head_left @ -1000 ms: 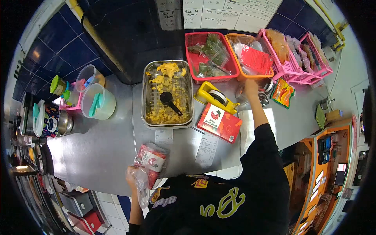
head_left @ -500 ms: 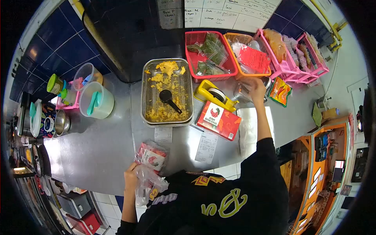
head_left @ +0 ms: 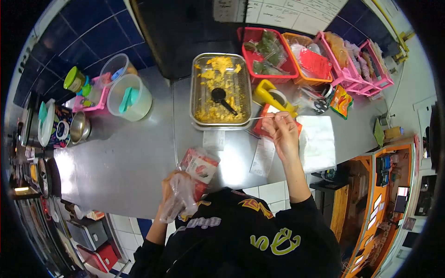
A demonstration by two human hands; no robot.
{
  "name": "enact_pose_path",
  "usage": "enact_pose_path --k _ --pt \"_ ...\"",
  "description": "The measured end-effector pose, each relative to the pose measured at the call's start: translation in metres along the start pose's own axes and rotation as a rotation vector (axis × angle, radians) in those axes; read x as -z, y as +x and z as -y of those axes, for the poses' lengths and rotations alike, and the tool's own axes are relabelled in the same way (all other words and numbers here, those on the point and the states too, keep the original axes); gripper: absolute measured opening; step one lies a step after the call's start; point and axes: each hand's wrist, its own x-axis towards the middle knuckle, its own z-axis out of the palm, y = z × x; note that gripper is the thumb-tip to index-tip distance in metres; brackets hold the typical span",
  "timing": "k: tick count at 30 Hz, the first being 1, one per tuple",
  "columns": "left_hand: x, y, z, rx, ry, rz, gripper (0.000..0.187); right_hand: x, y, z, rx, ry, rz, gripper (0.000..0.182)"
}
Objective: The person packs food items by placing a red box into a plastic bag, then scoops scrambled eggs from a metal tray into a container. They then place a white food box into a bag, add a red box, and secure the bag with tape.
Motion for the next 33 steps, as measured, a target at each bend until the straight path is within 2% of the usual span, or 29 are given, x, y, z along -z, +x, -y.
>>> enact_pose_path --k 5,7,10,12,14,16,17,18,19,20,21,22,23,24,25,26,28,29,31,32,33 --pt "0.004 -0.002 0.006 -0.083 0.008 -0.048 0.015 -0.023 -0.037 -0.061 -0.053 -0.093 0.052 0.006" --pt "0.004 -0.005 0.009 -0.188 0.204 -0.012 0.017 -0.028 -0.057 -0.094 -0.136 -0.102 0.067 0.008" --pt "0.008 -0.002 0.010 -0.266 0.271 -0.063 0.021 -0.033 -0.084 -0.137 -0.245 -0.117 0.110 0.008" --pt "0.013 0.004 0.012 -0.284 0.233 -0.010 0.021 -0.038 -0.096 -0.158 -0.275 -0.073 0.231 0.009" --pt "0.016 0.003 0.011 -0.304 0.193 0.045 0.022 -0.043 -0.105 -0.169 -0.327 -0.089 0.264 0.006" --pt "0.017 0.001 0.010 -0.199 0.069 0.134 0.022 -0.042 -0.105 -0.176 -0.330 -0.094 0.282 0.006" --pt "0.017 0.002 0.009 -0.199 0.070 0.137 0.022 -0.041 -0.104 -0.179 -0.331 -0.102 0.304 0.006" --pt "0.019 0.003 0.006 -0.119 0.088 0.171 0.021 -0.043 -0.104 -0.179 -0.328 -0.097 0.300 0.006" --pt "0.021 0.006 0.003 -0.039 0.105 0.202 0.020 -0.044 -0.103 -0.176 -0.310 -0.174 0.337 0.005" --pt "0.024 0.009 -0.002 -0.043 0.105 0.205 0.020 -0.044 -0.102 -0.175 -0.291 -0.250 0.373 0.005" --pt "0.030 0.014 -0.009 0.211 0.078 0.287 0.023 -0.040 -0.105 -0.170 -0.350 -0.402 0.372 0.007" --pt "0.034 0.018 -0.012 0.468 0.051 0.365 0.026 -0.042 -0.109 -0.171 -0.349 -0.401 0.370 0.007" --pt "0.033 0.016 0.002 0.468 0.051 0.366 0.026 -0.046 -0.113 -0.174 -0.243 -0.348 0.361 0.010" --pt "0.031 0.008 0.027 0.021 0.089 0.281 0.026 -0.052 -0.117 -0.172 -0.140 -0.295 0.353 0.013" --pt "0.033 0.008 0.036 -0.426 0.125 0.186 0.027 -0.057 -0.119 -0.168 -0.066 -0.370 0.360 0.020" --pt "0.033 0.006 0.043 -0.424 0.126 0.187 0.027 -0.060 -0.118 -0.167 -0.068 -0.368 0.360 0.020" --pt "0.034 0.007 0.042 -0.473 0.356 0.268 0.028 -0.063 -0.113 -0.165 0.101 -0.559 0.515 0.022" --pt "0.031 0.004 0.044 -0.470 0.354 0.269 0.028 -0.065 -0.112 -0.163 0.097 -0.559 0.514 0.022" --pt "0.024 0.000 0.043 0.336 -0.341 0.337 0.028 -0.070 -0.110 -0.161 0.145 -0.699 0.503 0.019" --pt "0.023 -0.001 0.042 0.340 -0.339 0.334 0.028 -0.071 -0.108 -0.162 0.142 -0.696 0.507 0.019" --pt "0.028 0.006 0.031 0.447 -0.470 0.318 0.029 -0.072 -0.107 -0.164 0.192 -0.734 0.470 0.018"
